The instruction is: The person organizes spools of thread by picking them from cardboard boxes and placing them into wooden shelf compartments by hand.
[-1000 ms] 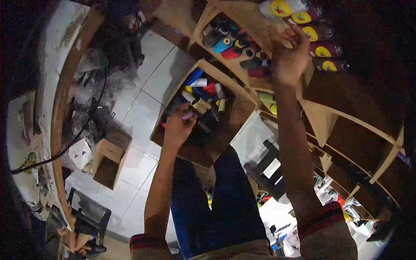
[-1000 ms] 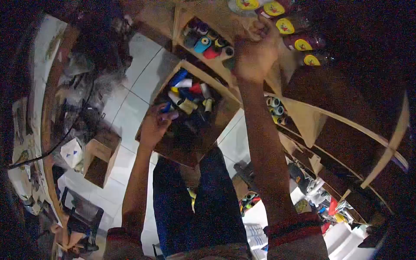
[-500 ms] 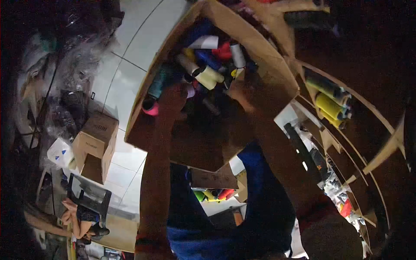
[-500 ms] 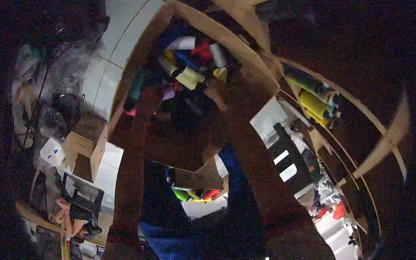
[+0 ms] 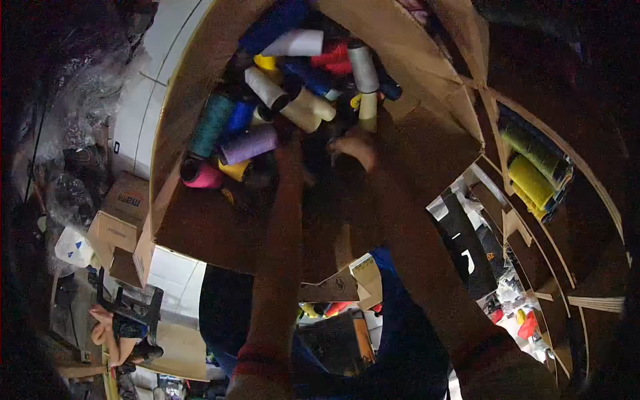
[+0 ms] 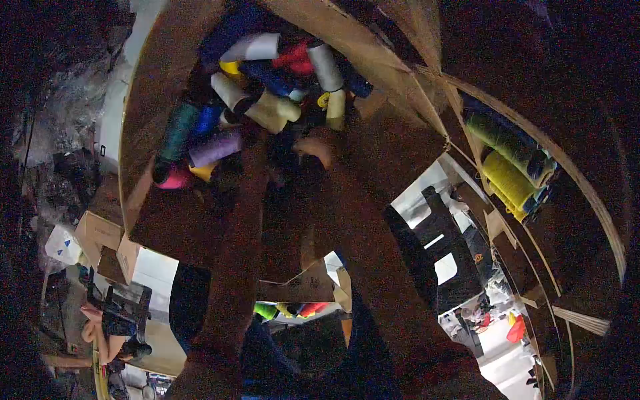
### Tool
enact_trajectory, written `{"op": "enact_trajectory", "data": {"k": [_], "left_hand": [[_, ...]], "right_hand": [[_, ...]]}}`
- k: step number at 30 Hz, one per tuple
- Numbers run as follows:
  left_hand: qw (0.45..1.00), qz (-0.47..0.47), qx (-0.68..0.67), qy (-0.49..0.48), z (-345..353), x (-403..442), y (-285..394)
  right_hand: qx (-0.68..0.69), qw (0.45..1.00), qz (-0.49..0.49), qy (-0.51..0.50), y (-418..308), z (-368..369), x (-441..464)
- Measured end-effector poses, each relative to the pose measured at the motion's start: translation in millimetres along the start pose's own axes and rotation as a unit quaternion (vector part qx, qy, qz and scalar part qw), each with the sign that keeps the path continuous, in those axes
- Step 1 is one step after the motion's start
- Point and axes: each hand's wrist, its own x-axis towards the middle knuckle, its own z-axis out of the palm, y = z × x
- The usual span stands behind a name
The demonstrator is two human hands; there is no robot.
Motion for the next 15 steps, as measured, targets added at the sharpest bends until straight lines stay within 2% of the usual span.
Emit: {"op": "enact_trajectory", "data": {"k": [2, 4, 8, 10, 13, 15], "left_hand": [[0.988, -0.018, 0.15, 0.001, 6, 22, -29], [0.971, -0.03, 0.234, -0.051, 2, 25, -6], [0.94, -0.033, 0.296, -0.167, -28, -8, 30], [0.935, -0.058, 0.28, -0.209, -51, -41, 48], [0.96, -0.194, 0.033, -0.2, -77, -102, 85], [0.96, -0.151, 0.049, -0.232, -93, -129, 113]], "right_hand": [[0.054, 0.997, 0.01, -0.051, -8, -6, -10], [0.097, 0.991, 0.026, -0.094, -17, -13, -20], [0.153, 0.978, 0.027, -0.142, -30, -28, -33], [0.207, 0.964, -0.029, -0.167, -31, -34, -34], [0.1, 0.973, 0.011, -0.207, -73, -54, -98], [0.028, 0.97, 0.032, -0.238, -96, -52, -139]]}}
